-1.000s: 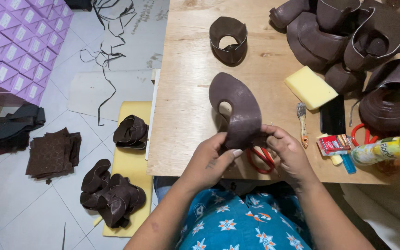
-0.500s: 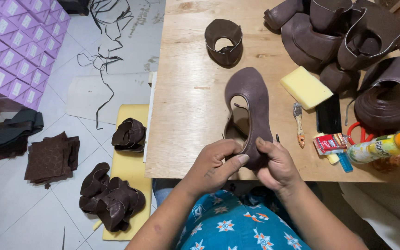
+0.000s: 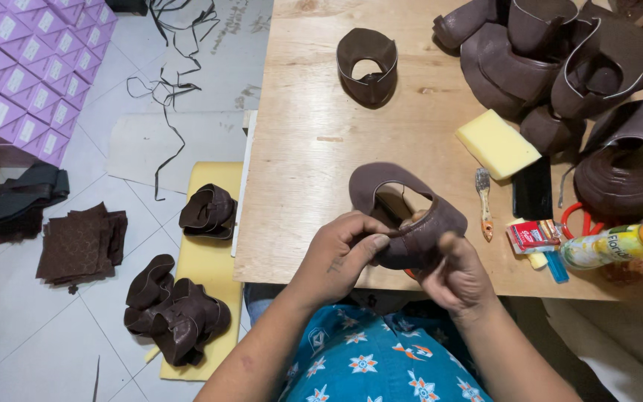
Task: The person assembles a brown shoe upper by inserting a foam insert into the heel area and pressing it into place. They then use scissors to trim excess material from the heel and toe areas, and place the finished shoe on a yellow foam pad.
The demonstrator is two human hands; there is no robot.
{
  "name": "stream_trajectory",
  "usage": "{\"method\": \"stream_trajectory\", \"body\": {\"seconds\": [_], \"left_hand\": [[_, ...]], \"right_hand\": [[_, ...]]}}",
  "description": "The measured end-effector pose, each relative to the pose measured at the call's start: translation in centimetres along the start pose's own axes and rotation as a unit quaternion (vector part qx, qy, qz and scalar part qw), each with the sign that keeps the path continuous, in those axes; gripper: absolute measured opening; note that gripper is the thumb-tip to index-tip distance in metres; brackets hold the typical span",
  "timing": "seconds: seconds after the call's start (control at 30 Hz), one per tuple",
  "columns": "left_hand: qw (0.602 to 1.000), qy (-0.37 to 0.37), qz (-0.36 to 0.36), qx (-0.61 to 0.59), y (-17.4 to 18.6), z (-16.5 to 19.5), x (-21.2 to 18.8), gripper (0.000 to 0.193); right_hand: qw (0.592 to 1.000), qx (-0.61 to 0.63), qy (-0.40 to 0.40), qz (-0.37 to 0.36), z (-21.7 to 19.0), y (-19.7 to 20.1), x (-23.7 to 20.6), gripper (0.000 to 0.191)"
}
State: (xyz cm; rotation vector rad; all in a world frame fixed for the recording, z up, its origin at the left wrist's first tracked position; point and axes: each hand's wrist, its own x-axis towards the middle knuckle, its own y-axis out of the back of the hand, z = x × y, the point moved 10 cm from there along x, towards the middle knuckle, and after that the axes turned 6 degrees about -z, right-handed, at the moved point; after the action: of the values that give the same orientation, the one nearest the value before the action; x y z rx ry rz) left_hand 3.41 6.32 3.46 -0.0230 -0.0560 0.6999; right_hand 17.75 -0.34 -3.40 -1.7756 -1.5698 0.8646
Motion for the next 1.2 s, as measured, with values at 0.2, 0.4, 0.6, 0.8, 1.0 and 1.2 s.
{"method": "stream_trajectory", "body": {"seconds": [0.2, 0.4, 0.6, 0.8, 1.0, 1.2], "left_hand": [[0.989, -0.14, 0.047, 0.004, 0.5, 1.3, -0.6, 0.012], [0.949, 0.098, 0.207, -0.215, 3.1, -7.5, -1.0, 0.017], [0.942, 0.139, 0.133, -0.275, 2.4, -11.7, -0.8, 0.021], [0.979, 0.185, 0.082, -0.018, 4.1, -12.1, -2.2, 0.023], [0.985, 0.097, 0.053, -0.13, 1.7, -12.9, -0.5, 0.028], [0.961, -0.002, 0.091, -0.261, 4.1, -11.2, -2.6, 0.064]], "right_hand": [[0.999, 0.034, -0.014, -0.014, 0.8, -1.1, 0.3, 0.064], [0.903, -0.416, 0.078, -0.066, -1.6, -4.4, 0.1, 0.034], [0.698, -0.678, 0.117, -0.201, 1.1, -8.9, -0.4, 0.045], [0.842, -0.537, 0.03, 0.032, -0.8, -2.8, 3.7, 0.051], [0.892, -0.445, -0.045, 0.072, 1.9, 0.9, 5.7, 0.037], [0.862, -0.484, 0.065, 0.136, 0.9, 1.3, 7.4, 0.027]]}}
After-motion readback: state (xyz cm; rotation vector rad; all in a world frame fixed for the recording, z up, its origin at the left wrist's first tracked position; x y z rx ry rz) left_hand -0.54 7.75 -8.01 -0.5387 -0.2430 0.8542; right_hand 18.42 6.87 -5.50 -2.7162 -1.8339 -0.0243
